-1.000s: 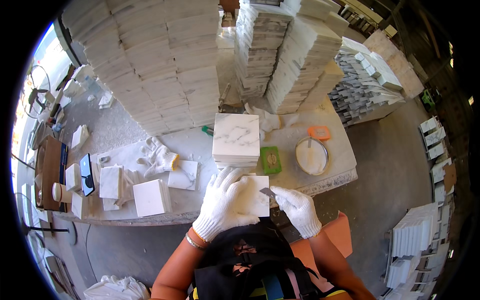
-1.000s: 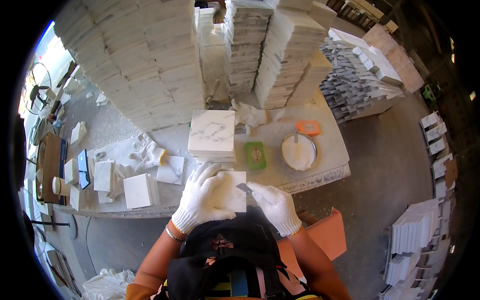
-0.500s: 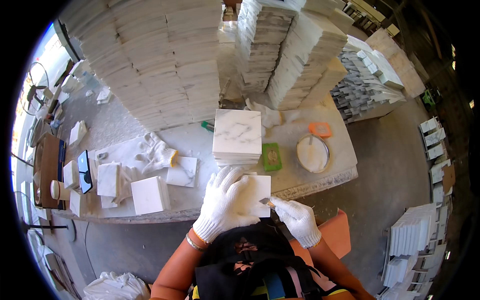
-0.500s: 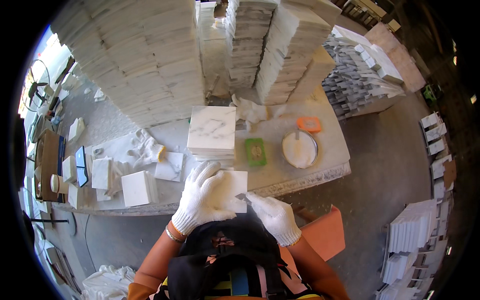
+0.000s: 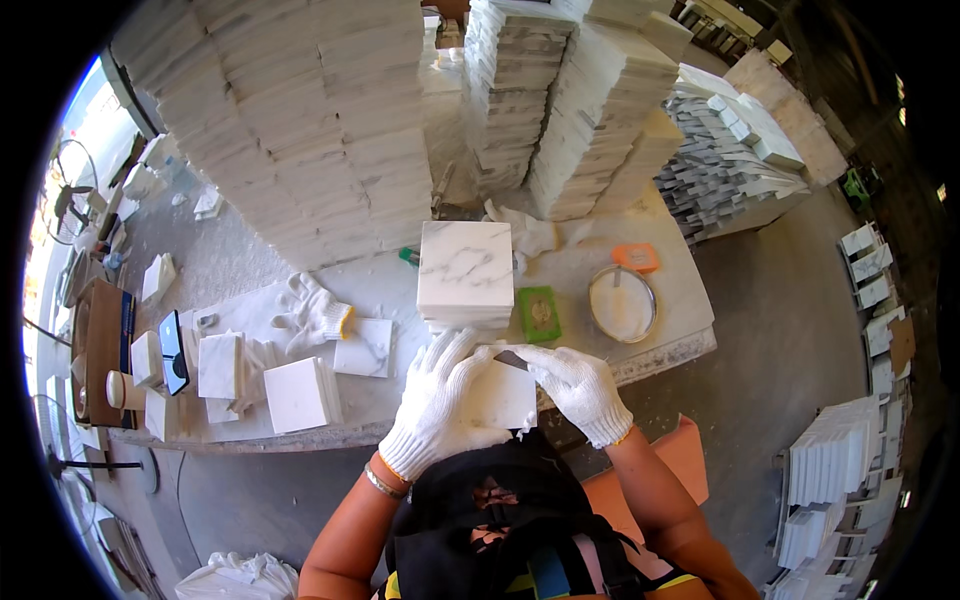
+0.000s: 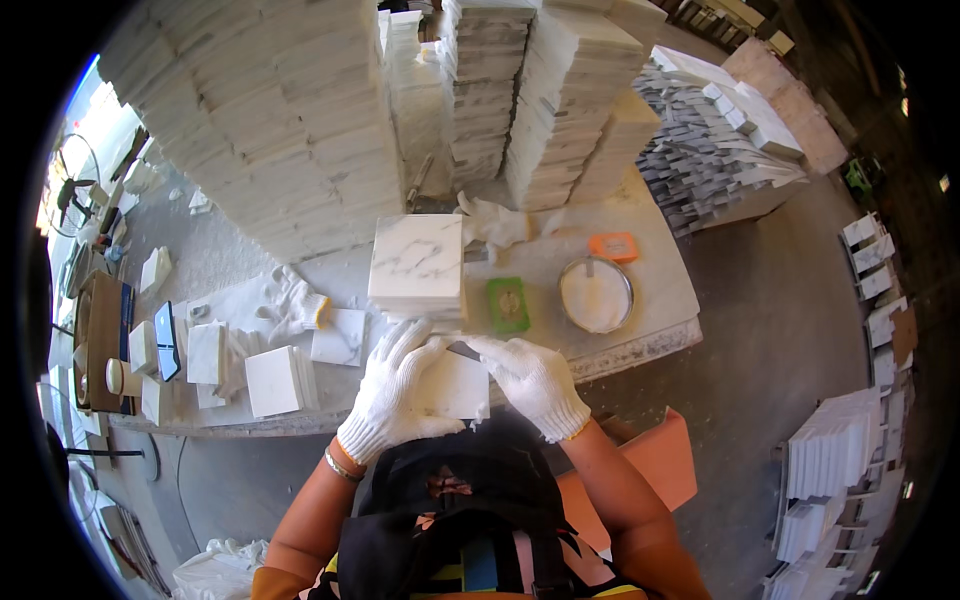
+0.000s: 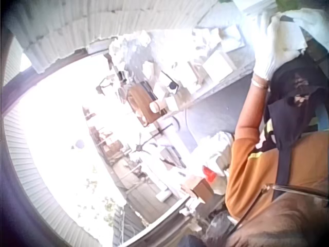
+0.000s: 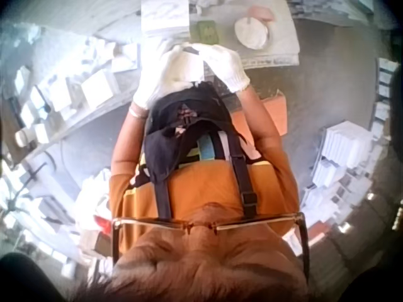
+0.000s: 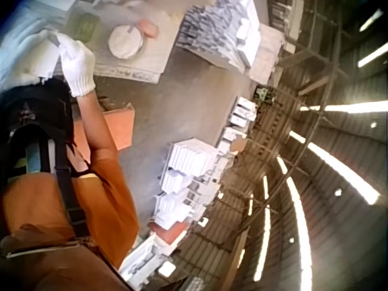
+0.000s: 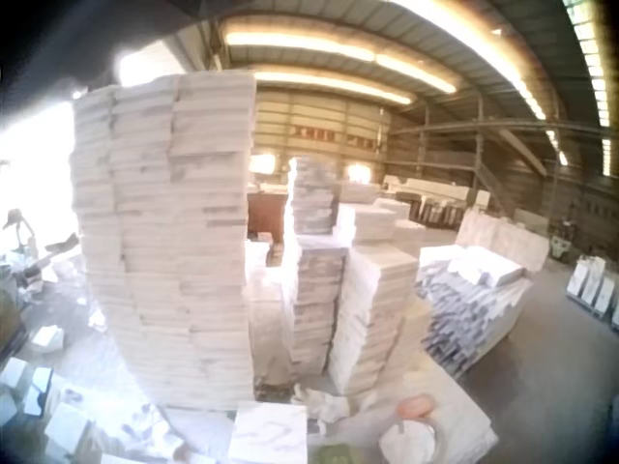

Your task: The person repeatedly scrapes the edges of small white square tiles with a metal scraper, then wipes the surfaces with a green sponge. The person handles tiles one at a time, applying a white paste from a small container to the edges before scraping again.

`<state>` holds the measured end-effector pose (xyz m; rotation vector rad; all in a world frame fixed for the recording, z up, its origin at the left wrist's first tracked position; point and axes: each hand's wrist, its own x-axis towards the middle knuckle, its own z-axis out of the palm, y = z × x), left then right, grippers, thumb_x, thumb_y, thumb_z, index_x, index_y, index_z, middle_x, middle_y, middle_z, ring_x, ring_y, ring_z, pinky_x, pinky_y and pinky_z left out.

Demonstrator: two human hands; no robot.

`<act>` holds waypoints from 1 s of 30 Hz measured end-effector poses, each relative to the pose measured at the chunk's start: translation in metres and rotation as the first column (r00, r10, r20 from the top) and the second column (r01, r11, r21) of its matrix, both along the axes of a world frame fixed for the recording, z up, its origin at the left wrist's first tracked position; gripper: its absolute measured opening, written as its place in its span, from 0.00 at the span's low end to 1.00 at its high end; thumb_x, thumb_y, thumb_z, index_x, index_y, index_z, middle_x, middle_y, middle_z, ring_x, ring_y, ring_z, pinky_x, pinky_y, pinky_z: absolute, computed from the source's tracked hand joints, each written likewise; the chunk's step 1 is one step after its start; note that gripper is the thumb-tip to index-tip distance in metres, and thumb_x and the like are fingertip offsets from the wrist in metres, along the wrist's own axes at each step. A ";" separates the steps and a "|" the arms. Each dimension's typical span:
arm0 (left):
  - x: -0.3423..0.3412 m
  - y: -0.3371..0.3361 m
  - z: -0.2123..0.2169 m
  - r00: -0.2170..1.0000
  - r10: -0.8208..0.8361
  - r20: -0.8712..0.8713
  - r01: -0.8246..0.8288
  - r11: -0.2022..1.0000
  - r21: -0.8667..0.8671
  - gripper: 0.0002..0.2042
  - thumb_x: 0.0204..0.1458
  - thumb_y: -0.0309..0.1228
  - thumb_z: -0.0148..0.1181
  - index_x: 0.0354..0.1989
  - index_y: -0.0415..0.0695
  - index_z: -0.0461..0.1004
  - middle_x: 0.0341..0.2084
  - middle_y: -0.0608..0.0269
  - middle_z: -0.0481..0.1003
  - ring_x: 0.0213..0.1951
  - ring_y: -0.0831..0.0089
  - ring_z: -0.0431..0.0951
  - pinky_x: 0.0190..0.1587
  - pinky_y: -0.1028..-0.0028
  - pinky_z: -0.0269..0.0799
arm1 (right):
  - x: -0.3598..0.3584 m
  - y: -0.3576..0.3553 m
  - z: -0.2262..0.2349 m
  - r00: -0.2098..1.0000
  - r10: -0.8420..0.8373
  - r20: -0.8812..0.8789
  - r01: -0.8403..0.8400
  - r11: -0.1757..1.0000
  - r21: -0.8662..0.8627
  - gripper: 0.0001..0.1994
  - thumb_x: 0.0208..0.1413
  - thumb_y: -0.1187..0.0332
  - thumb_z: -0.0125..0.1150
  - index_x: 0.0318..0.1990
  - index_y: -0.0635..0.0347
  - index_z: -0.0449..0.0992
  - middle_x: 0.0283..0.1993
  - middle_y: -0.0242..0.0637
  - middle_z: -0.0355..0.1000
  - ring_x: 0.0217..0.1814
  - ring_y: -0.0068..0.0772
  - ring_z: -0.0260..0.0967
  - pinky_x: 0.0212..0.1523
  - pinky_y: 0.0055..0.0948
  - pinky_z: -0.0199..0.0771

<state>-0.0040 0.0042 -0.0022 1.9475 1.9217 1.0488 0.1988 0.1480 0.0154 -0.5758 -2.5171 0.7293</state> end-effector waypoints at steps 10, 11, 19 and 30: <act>0.001 -0.004 -0.009 0.999 0.032 0.009 -0.032 0.999 0.018 0.51 0.25 0.48 0.83 0.64 0.43 0.69 0.66 0.45 0.67 0.68 0.39 0.64 0.67 0.45 0.62 | 0.038 -0.047 -0.004 1.000 0.008 0.000 -0.008 0.986 -0.167 0.16 0.57 0.76 0.67 0.53 0.56 0.85 0.35 0.45 0.80 0.34 0.43 0.79 0.35 0.35 0.80; 0.001 -0.004 -0.009 0.999 0.038 -0.003 -0.038 0.999 0.003 0.52 0.25 0.49 0.83 0.65 0.43 0.68 0.66 0.44 0.67 0.68 0.38 0.64 0.68 0.45 0.62 | 0.039 -0.049 -0.005 0.999 0.022 -0.038 -0.029 0.983 -0.180 0.16 0.57 0.76 0.68 0.53 0.54 0.85 0.34 0.45 0.79 0.34 0.44 0.79 0.34 0.36 0.78; 0.002 0.001 0.004 1.000 0.022 -0.007 -0.022 1.000 -0.021 0.50 0.24 0.47 0.83 0.64 0.43 0.70 0.65 0.45 0.67 0.67 0.40 0.66 0.67 0.46 0.63 | -0.002 0.000 0.002 0.999 -0.009 -0.050 0.004 0.995 -0.099 0.15 0.62 0.76 0.64 0.55 0.59 0.82 0.45 0.43 0.83 0.41 0.41 0.82 0.42 0.35 0.81; 0.002 -0.004 -0.010 0.999 0.042 0.020 -0.043 0.999 0.013 0.50 0.24 0.47 0.82 0.63 0.45 0.70 0.65 0.48 0.68 0.68 0.43 0.65 0.67 0.46 0.61 | 0.025 -0.025 0.001 0.999 0.016 0.042 -0.015 0.999 -0.034 0.17 0.59 0.75 0.66 0.56 0.59 0.82 0.39 0.45 0.82 0.35 0.46 0.79 0.37 0.37 0.80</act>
